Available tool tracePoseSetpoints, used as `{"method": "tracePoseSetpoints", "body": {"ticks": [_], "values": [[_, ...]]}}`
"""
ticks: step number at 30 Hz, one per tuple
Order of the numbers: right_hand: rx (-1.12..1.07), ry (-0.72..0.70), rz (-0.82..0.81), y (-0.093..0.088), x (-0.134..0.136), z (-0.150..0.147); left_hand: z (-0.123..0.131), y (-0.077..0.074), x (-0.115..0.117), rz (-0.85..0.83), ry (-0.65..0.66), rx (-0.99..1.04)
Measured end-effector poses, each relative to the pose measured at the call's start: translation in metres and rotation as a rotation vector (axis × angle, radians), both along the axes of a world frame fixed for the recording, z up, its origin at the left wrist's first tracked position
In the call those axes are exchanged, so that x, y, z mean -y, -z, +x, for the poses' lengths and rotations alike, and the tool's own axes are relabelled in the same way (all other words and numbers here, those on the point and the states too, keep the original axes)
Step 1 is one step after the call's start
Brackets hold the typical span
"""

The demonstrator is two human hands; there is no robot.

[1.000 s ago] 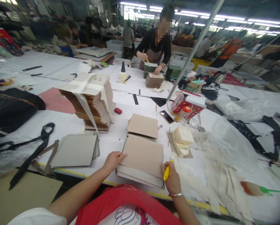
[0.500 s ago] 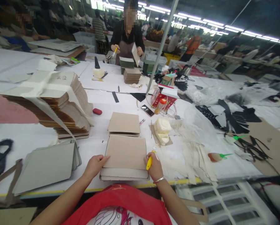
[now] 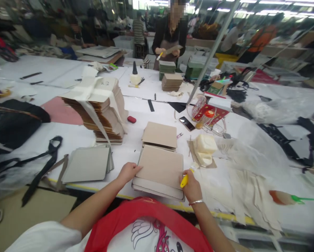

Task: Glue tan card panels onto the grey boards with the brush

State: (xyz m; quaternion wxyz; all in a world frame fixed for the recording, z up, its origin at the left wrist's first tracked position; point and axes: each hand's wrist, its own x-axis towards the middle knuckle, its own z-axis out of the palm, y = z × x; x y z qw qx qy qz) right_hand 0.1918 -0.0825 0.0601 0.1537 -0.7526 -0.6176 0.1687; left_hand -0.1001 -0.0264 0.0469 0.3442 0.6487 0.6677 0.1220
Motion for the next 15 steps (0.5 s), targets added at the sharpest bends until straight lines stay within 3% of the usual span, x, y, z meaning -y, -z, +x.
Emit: {"method": "tracePoseSetpoints", "body": {"ticks": [12,15], "values": [[0.262,-0.053,-0.134,-0.016,-0.007,-0.006,-0.009,-0.026,-0.014,-0.063,0.202,-0.26],[0.318,-0.016,-0.093,-0.029,-0.011,0.004,-0.008,-0.033,-0.014,0.043,0.223,-0.357]]}}
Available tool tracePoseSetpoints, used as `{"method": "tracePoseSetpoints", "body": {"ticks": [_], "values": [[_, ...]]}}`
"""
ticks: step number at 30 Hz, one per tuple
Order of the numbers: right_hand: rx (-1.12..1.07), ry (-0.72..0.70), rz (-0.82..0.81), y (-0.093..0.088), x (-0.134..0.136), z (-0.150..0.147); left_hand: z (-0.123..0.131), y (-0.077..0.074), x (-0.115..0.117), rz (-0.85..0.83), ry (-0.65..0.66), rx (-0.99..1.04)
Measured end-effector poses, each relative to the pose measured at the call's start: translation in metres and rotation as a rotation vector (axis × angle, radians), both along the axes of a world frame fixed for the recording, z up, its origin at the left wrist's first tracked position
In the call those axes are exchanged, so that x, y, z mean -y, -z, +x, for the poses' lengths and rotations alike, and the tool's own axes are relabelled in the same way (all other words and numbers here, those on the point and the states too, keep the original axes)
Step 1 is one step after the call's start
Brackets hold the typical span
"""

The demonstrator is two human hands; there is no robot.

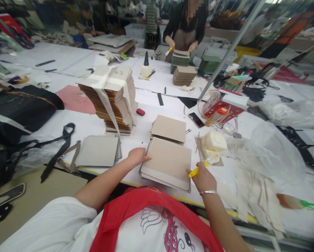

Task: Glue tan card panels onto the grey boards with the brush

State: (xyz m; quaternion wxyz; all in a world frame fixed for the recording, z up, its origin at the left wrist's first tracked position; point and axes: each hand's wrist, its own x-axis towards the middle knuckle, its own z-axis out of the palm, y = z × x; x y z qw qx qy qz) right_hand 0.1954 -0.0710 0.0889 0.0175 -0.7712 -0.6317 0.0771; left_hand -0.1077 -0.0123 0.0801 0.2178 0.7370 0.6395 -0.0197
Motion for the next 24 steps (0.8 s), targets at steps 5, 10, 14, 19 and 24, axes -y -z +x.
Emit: {"method": "tracePoseSetpoints", "body": {"ticks": [5,10,14,19,24], "values": [[-0.464,0.05,0.311,-0.036,-0.025,-0.004,0.009,-0.004,0.008,0.273,0.369,0.023],[-1.18,0.052,0.125,-0.042,-0.069,-0.076,0.015,0.004,0.014,0.268,0.531,0.041],[-1.256,0.158,-0.021,-0.019,-0.093,-0.114,0.016,0.011,0.019,0.288,0.514,0.031],[-1.189,0.325,0.026,-0.002,-0.082,-0.053,0.018,0.022,0.02,0.333,0.504,0.041],[-1.143,0.442,0.134,-0.005,-0.036,0.043,0.021,0.026,0.024,0.366,0.501,0.04]]}}
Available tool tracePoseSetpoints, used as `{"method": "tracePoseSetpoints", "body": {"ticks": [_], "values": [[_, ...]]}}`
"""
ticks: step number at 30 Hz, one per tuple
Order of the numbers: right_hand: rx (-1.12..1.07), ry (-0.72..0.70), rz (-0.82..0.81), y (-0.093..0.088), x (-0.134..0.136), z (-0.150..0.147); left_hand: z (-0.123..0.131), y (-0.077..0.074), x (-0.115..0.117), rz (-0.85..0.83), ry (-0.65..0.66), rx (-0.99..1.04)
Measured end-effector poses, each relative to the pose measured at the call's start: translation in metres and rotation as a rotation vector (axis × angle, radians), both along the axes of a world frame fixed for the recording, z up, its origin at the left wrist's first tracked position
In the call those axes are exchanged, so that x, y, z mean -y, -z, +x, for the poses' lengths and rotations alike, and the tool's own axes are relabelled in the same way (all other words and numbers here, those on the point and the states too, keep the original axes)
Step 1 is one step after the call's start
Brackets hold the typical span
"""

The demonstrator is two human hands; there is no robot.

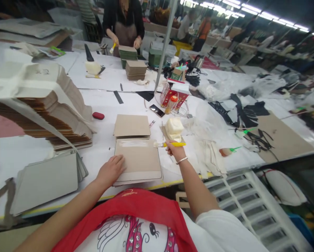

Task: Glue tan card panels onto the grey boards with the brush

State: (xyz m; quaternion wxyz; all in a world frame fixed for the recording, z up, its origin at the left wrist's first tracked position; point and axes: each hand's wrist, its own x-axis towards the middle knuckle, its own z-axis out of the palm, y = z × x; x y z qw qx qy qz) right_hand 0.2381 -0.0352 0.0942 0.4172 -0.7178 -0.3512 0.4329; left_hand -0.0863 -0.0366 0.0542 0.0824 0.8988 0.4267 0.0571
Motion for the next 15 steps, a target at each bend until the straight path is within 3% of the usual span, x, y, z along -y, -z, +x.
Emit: {"method": "tracePoseSetpoints", "body": {"ticks": [3,7,11,15], "values": [[0.072,0.087,0.058,0.013,0.035,0.041,0.002,-0.004,0.008,0.004,-0.029,-0.043],[0.414,0.133,0.022,0.053,0.083,0.07,0.006,-0.012,0.016,-0.032,-0.059,-0.107],[0.898,0.047,-0.236,0.102,0.116,0.071,0.014,-0.019,0.018,-0.024,-0.11,-0.179],[1.125,-0.059,-0.347,0.137,0.125,0.061,0.026,-0.019,0.022,0.009,-0.052,-0.119]]}}
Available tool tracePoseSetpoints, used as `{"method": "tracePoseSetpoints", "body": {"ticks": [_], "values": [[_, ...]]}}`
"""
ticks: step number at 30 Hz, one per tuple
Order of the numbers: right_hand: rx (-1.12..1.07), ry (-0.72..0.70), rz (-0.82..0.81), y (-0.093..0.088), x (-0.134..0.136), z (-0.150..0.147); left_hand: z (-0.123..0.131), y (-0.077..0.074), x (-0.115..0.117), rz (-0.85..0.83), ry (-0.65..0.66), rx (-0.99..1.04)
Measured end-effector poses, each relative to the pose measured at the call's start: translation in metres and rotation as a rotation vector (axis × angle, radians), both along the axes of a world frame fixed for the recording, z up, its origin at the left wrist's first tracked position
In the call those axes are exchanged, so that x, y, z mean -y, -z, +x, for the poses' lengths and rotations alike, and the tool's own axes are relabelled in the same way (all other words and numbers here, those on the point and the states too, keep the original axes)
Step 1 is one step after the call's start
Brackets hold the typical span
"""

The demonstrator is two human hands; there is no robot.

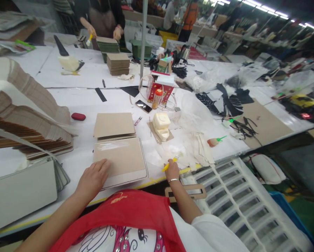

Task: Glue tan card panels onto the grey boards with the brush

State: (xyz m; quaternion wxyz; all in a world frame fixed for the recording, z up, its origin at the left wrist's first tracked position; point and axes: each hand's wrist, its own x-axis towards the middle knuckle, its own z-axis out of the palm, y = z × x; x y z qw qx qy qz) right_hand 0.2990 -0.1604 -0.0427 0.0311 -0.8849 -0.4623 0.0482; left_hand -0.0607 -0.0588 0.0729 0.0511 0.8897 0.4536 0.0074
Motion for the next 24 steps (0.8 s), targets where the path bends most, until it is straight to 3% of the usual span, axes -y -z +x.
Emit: {"method": "tracePoseSetpoints", "body": {"ticks": [6,15,20,24], "values": [[0.036,-0.046,0.003,0.018,-0.013,0.0,0.004,0.009,0.005,-0.039,0.078,0.048],[0.012,-0.18,0.029,0.018,-0.074,-0.002,0.003,0.011,0.005,-0.061,0.058,0.038],[-0.062,-0.233,0.092,-0.011,-0.087,-0.018,-0.002,0.01,0.001,-0.105,0.037,0.157],[-0.222,-0.345,0.35,-0.064,-0.081,-0.051,0.007,-0.003,-0.009,-0.203,-0.085,0.517]]}}
